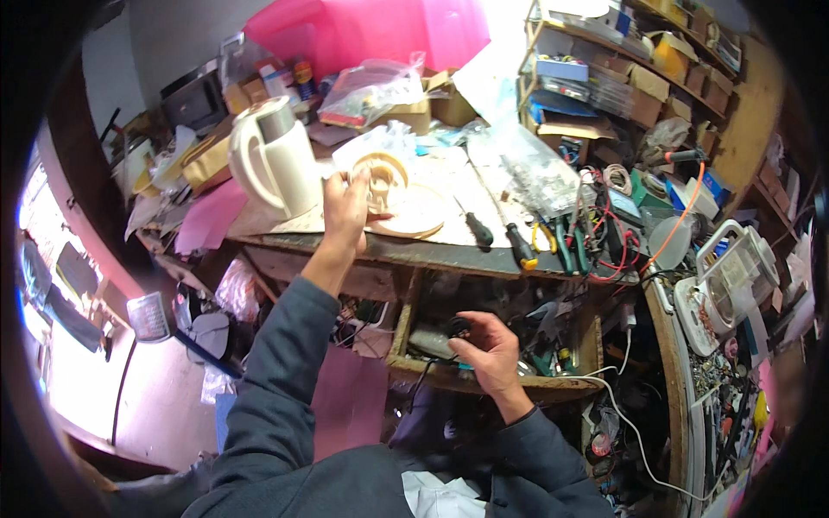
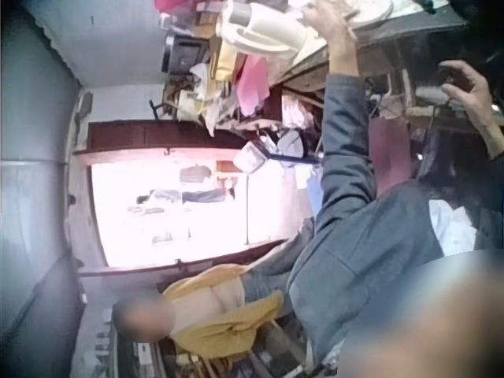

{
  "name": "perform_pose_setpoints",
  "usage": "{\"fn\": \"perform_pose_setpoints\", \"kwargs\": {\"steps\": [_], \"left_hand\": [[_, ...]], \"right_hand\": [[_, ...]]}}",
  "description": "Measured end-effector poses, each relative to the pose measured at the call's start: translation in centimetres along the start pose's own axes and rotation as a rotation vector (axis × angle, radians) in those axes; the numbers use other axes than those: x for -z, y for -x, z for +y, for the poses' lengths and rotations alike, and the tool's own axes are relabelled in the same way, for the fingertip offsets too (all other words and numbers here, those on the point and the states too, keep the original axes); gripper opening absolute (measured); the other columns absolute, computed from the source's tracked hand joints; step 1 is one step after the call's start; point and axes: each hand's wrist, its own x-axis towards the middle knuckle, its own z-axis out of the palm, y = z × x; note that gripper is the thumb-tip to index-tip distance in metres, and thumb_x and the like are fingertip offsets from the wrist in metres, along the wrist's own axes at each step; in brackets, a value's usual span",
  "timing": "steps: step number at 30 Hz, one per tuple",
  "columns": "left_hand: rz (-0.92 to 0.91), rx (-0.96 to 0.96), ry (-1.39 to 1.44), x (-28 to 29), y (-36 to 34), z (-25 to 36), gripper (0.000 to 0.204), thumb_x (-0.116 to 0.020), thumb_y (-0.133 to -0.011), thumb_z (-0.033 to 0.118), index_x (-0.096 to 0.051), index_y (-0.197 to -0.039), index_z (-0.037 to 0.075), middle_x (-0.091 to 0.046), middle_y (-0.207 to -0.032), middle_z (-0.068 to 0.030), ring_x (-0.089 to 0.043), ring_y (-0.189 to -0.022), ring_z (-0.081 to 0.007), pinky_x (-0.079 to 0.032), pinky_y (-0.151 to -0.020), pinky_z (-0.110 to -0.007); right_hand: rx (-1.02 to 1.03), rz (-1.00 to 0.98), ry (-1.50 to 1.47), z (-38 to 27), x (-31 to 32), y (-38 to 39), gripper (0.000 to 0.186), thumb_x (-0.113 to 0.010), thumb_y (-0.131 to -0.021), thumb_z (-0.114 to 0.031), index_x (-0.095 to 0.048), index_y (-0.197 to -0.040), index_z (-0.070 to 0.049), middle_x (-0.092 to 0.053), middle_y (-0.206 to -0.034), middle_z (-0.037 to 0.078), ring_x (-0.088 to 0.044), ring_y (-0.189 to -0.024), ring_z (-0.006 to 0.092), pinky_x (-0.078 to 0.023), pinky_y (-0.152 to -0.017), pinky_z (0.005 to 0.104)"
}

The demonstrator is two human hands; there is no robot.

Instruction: The person uses pliers to strip and adjust wires on a small black electrical component, then inserts it into a white circular housing. They secure the component with a screwdriver and tighten screws on the housing. The person works at a cluttered workbench in a workshop.

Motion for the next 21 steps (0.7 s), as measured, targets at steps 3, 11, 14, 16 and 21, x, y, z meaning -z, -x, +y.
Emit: {"fn": "perform_pose_setpoints", "kwargs": {"steps": [3,11,14,16,21], "left_hand": [[-0.103,0.259,0.226,4.9,6.8,-0.5,0.03,-0.049,-0.105,0.016,-0.056,-0.126,-0.004,-0.071,-0.111,-0.0167,-0.075,-0.089,-0.027,-0.067,-0.061,-0.04],[-0.032,0.463,0.457,11.9,20.3,-3.5,0.036,-0.05,-0.1,0.005,-0.048,-0.136,0.002,-0.065,-0.124,-0.0157,-0.07,-0.109,-0.0309,-0.065,-0.085,-0.052],[-0.005,0.445,0.567,12.2,22.3,-3.9,0.044,-0.048,-0.1,0.003,-0.044,-0.144,0.008,-0.063,-0.129,-0.0143,-0.066,-0.117,-0.0315,-0.06,-0.097,-0.055],[0.01,0.449,0.691,12.5,23.0,-4.4,0.043,-0.048,-0.103,0.012,-0.045,-0.145,0.006,-0.062,-0.133,-0.0166,-0.065,-0.12,-0.034,-0.057,-0.102,-0.055],[-0.032,0.485,0.849,13.5,23.5,-5.2,0.052,-0.044,-0.109,0.037,-0.046,-0.146,0.001,-0.058,-0.142,-0.0205,-0.062,-0.124,-0.0393,-0.052,-0.107,-0.051]], "right_hand": [[0.082,-0.018,-0.087,-0.3,-0.6,0.3,0.043,-0.076,-0.085,0.005,-0.058,-0.123,-0.002,-0.068,-0.102,0.001,-0.062,-0.083,0.0078,-0.052,-0.079,0.0233],[-0.283,-0.177,-0.295,-2.9,-5.8,1.2,0.045,-0.072,-0.088,0.001,-0.041,-0.118,-0.015,-0.066,-0.082,0.004,-0.055,-0.062,0.0052,-0.035,-0.048,0.0177],[-0.38,-0.272,-0.421,-3.0,-8.0,1.5,0.055,-0.076,-0.09,-0.003,-0.045,-0.134,-0.013,-0.065,-0.095,0.004,-0.06,-0.07,0.0071,-0.042,-0.05,0.0208],[-0.409,-0.389,-0.472,-2.5,-8.6,1.6,0.058,-0.076,-0.09,-0.003,-0.047,-0.14,-0.009,-0.065,-0.099,0.005,-0.064,-0.074,0.0107,-0.05,-0.058,0.0254],[-0.416,-0.507,-0.495,-2.0,-10.3,2.2,0.05,-0.073,-0.091,0.001,-0.051,-0.136,0.001,-0.066,-0.102,0.007,-0.07,-0.093,0.0188,-0.06,-0.08,0.0345]]}}
